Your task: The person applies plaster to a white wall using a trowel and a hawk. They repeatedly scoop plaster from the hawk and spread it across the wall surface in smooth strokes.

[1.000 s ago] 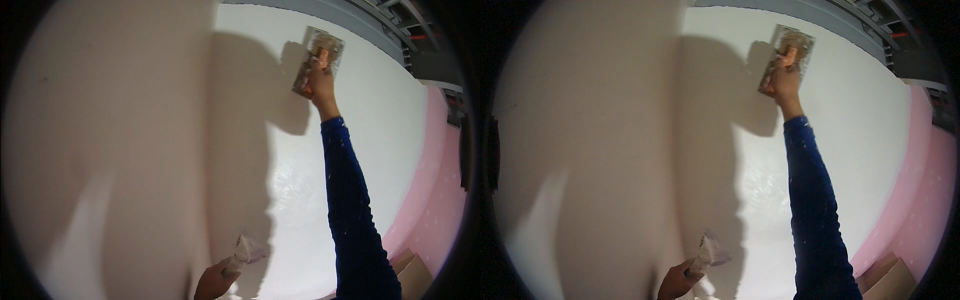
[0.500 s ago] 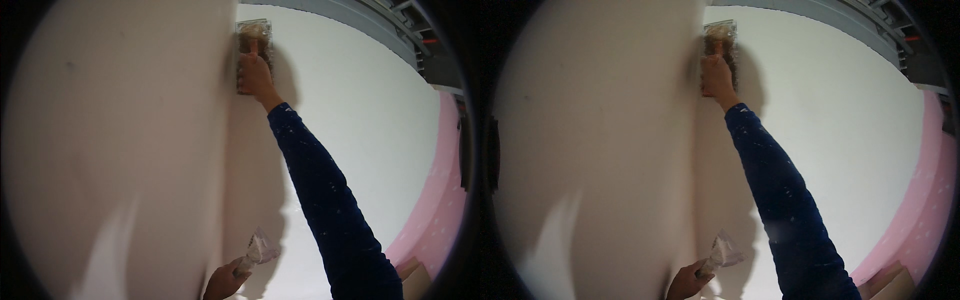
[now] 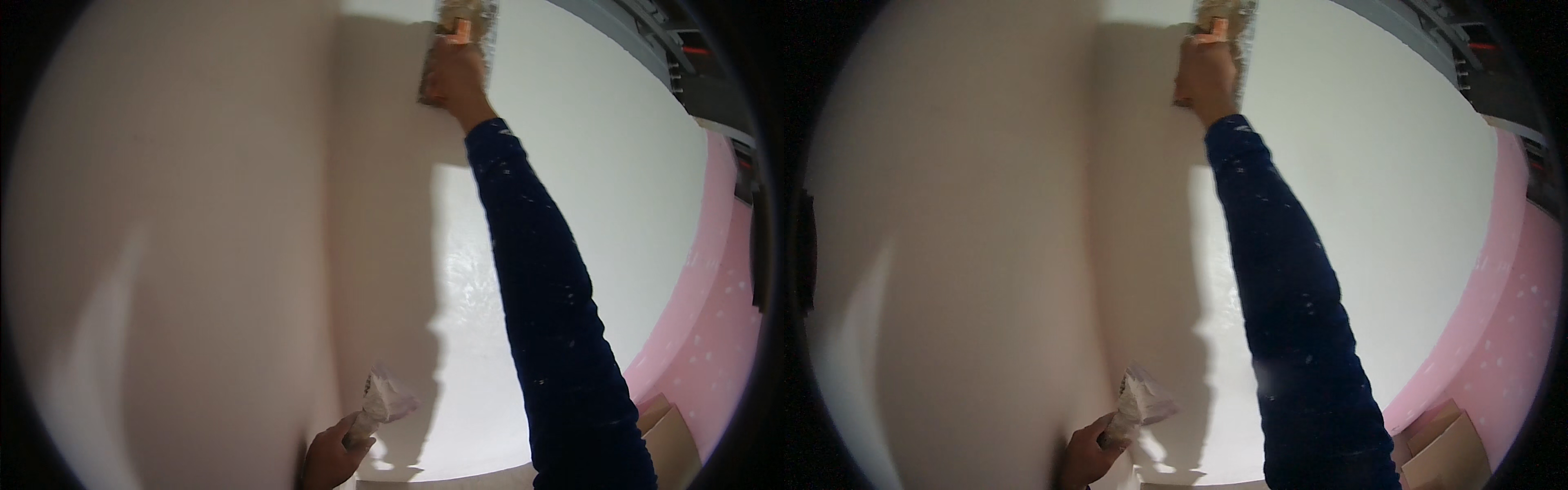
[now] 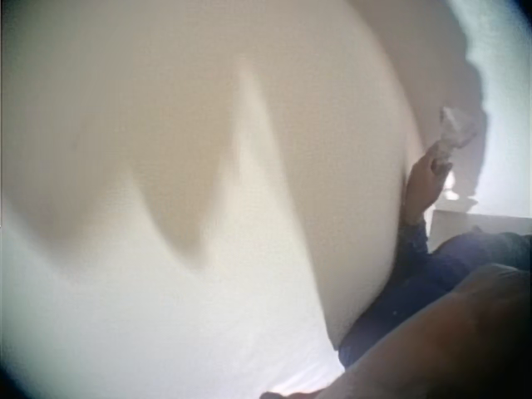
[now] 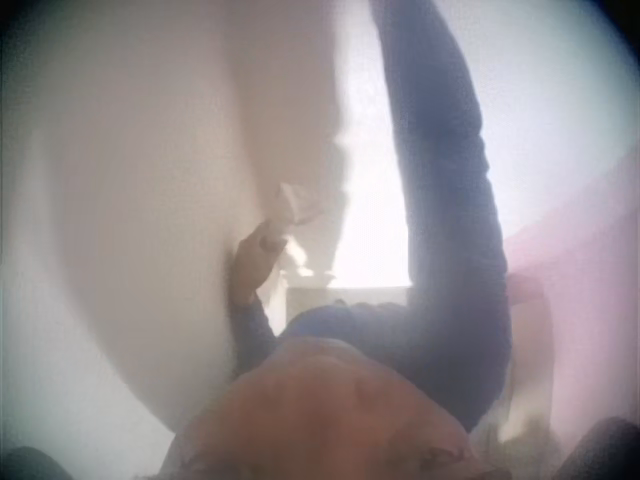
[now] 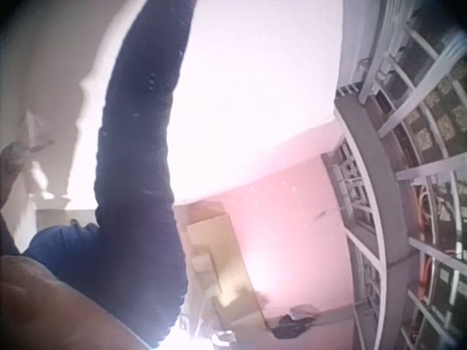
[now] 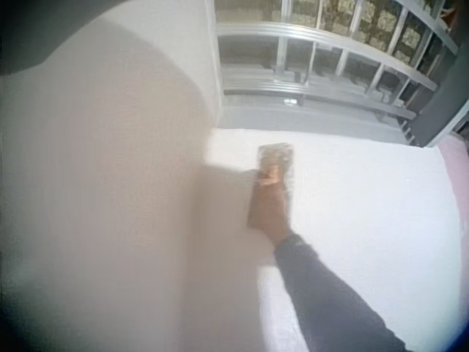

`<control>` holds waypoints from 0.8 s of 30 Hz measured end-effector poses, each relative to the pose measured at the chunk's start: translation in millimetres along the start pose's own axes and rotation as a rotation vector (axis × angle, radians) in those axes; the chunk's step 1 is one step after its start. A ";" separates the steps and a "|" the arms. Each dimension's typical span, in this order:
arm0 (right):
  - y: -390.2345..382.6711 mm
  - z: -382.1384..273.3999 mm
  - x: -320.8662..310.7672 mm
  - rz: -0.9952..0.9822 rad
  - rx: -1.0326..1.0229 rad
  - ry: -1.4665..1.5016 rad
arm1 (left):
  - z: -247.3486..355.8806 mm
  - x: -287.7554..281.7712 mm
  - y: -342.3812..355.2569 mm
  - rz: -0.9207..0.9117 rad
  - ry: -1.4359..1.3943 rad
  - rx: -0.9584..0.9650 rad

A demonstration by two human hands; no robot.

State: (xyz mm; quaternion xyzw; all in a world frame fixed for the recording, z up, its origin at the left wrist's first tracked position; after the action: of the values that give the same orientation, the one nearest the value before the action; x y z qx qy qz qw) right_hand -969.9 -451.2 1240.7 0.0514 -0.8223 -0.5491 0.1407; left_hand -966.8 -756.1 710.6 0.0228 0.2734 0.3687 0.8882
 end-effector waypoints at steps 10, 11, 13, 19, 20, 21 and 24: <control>-75.0 4.2 -91.5 0.007 0.249 0.332 | -18.0 7.5 9.0 -0.045 -0.035 0.055; -90.6 -3.3 -69.4 -0.101 0.238 0.405 | -17.2 8.1 8.6 -0.060 -0.023 0.061; -121.4 -13.0 -18.0 -0.279 0.261 0.539 | -14.2 6.7 8.3 -0.082 -0.025 0.074; -128.0 -23.1 65.4 -0.385 0.297 0.536 | -3.8 16.0 7.5 0.006 -0.024 0.083; -131.1 -23.5 72.3 -0.384 0.289 0.529 | -5.1 19.0 7.4 0.019 -0.026 0.085; -133.2 -22.2 75.4 -0.371 0.288 0.494 | -8.3 22.9 7.1 0.017 -0.027 0.063; -143.9 -17.2 83.1 -0.383 0.283 0.457 | -14.7 29.4 7.2 -0.017 -0.072 0.080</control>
State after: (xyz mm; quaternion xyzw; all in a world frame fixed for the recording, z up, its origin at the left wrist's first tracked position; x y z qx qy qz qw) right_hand -1054.3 -542.7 1129.3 0.3463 -0.8128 -0.4201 0.2072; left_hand -961.7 -733.6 686.1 0.0691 0.2562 0.3487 0.8989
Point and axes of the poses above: each hand's wrist, its own y-axis towards the middle knuckle, its own x-axis out of the palm, z = x × y, the point moved 8 cm from there along y, towards the middle knuckle, and after that the axes turned 4 degrees about z, right-handed, at the moved point
